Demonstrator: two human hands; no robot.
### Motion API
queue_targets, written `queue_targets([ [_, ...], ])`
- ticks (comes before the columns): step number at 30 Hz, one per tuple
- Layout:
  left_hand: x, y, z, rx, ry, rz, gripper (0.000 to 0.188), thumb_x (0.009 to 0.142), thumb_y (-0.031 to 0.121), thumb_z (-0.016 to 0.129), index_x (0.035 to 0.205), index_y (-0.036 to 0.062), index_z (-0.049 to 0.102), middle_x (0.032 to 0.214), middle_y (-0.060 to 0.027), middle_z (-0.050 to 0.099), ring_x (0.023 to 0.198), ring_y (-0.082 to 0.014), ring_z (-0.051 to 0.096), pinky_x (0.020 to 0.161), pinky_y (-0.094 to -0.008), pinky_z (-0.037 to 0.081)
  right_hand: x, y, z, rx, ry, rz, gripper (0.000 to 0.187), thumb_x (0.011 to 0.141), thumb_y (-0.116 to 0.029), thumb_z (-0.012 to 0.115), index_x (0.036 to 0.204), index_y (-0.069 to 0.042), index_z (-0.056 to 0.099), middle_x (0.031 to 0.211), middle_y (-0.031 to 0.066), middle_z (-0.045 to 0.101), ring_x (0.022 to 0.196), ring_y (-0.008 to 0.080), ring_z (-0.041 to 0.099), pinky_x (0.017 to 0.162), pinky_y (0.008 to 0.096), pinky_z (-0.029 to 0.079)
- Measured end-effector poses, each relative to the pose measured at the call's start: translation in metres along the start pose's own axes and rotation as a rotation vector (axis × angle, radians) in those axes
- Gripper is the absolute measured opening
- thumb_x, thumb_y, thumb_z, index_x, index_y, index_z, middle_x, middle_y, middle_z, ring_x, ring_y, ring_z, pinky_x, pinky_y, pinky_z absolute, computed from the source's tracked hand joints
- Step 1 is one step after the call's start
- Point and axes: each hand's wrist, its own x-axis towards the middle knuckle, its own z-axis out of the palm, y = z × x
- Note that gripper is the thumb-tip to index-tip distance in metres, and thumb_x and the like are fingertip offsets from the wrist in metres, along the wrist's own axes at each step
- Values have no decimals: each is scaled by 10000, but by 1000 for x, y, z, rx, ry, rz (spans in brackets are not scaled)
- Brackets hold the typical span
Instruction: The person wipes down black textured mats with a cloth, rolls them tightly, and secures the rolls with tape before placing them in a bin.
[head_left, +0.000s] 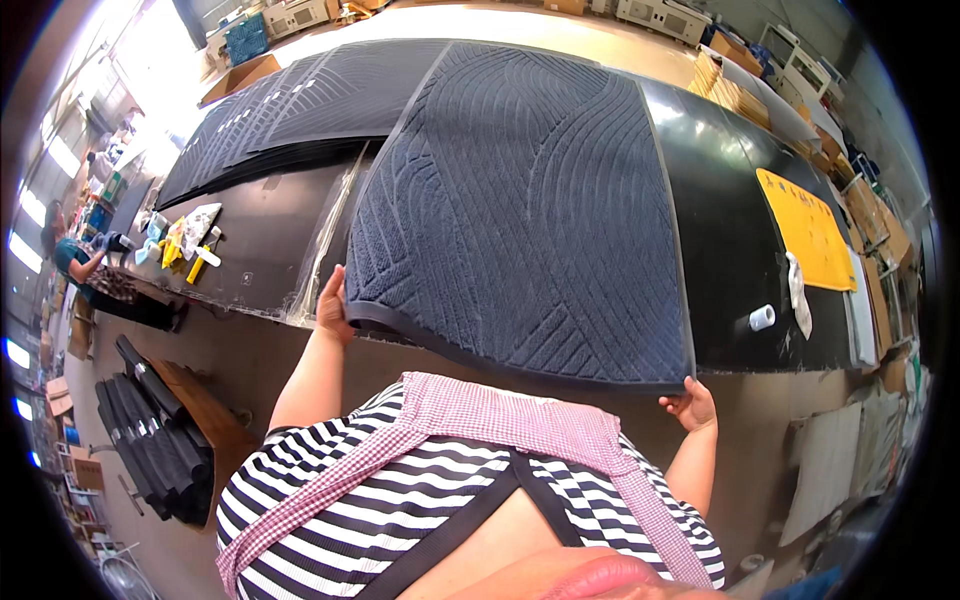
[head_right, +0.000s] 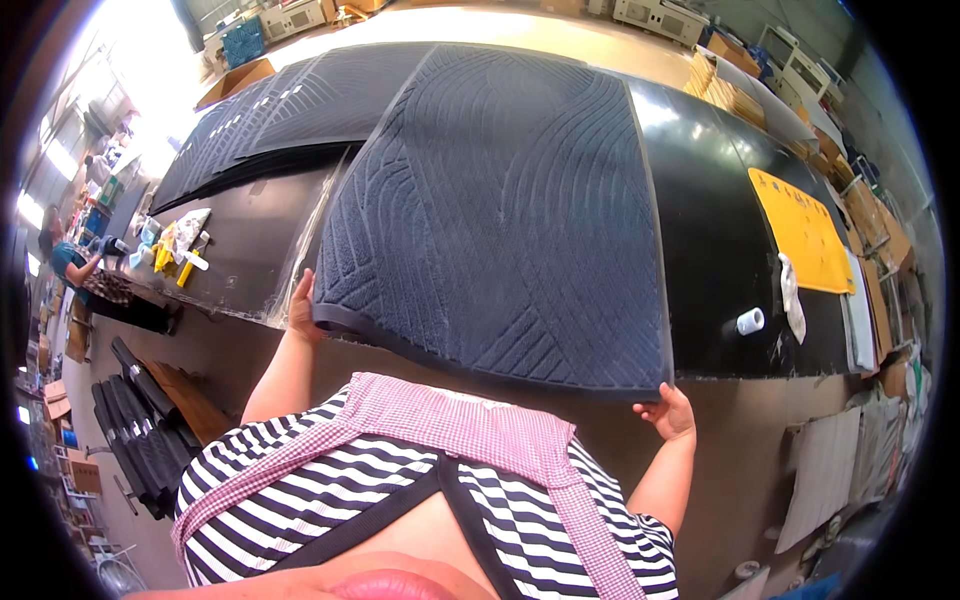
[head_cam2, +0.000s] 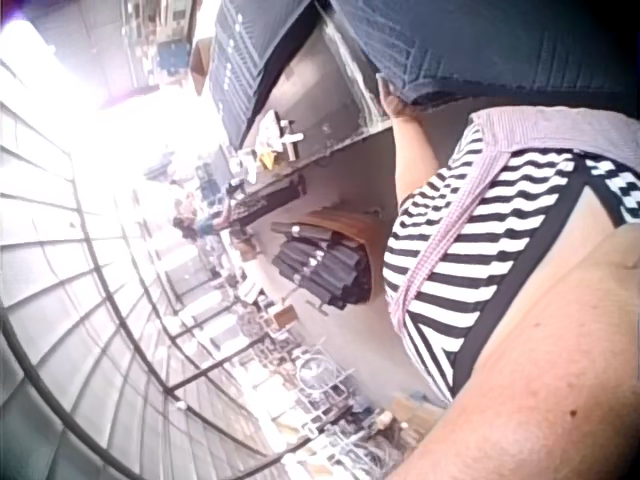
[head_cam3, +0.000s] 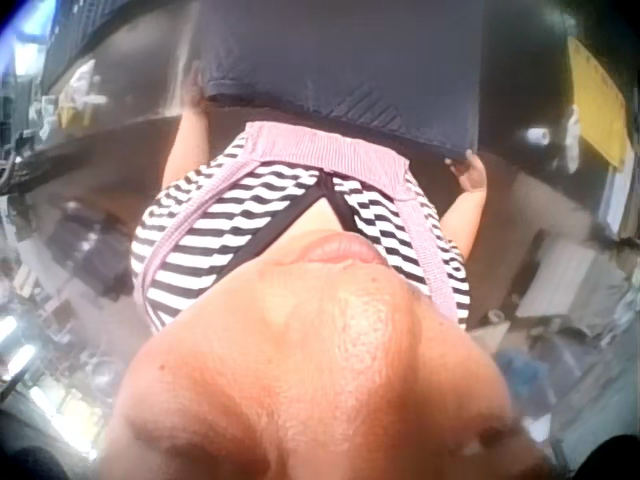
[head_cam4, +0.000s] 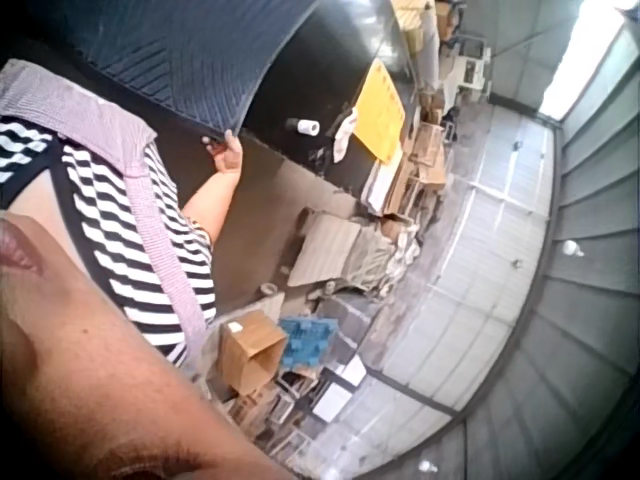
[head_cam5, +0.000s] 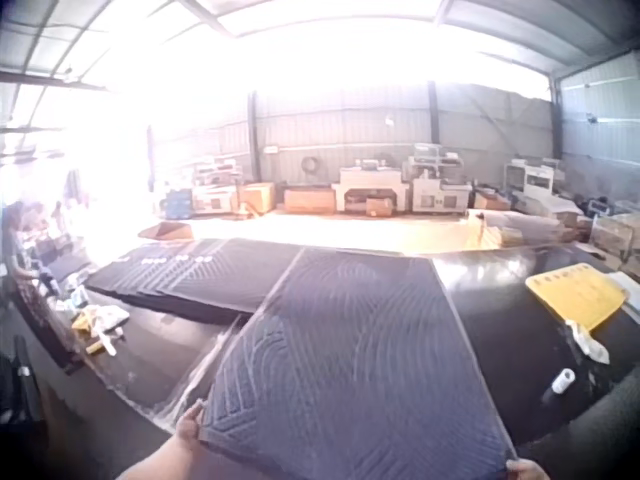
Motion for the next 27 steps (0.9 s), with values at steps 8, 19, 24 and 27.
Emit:
queue_targets([
  [8,-51,51,-59,731,348,-67,431,944,183,682,1351,101,566,1154,-21,673,1015,-187,641,848,-428,517,22,53,66,14,91,44,644,981,-625,554,1054,-3,702,892,164,762,786,317,753,689,398,600],
  [19,-76,32,-95,1056,518,-128,631,922,334,734,1466,119,498,1253,-26,646,1078,-155,619,824,-351,495,-3,59,84,-232,364,-50,464,1014,-428,610,868,1,709,776,164,748,658,263,731,628,369,592],
  [24,-95,-36,-56,-7,367,109,564,976,604,596,1281,132,644,1103,-30,724,969,-205,676,848,-370,569,-3,73,78,-64,408,3,450,1001,-421,648,894,13,696,794,174,746,663,278,729,612,376,596],
  [27,-107,-89,-46,-20,166,-165,699,929,686,590,1278,80,589,1182,-130,676,1011,-286,658,952,-478,553,-8,80,74,37,351,70,523,998,-495,636,928,21,688,841,165,746,724,271,732,680,376,601],
])
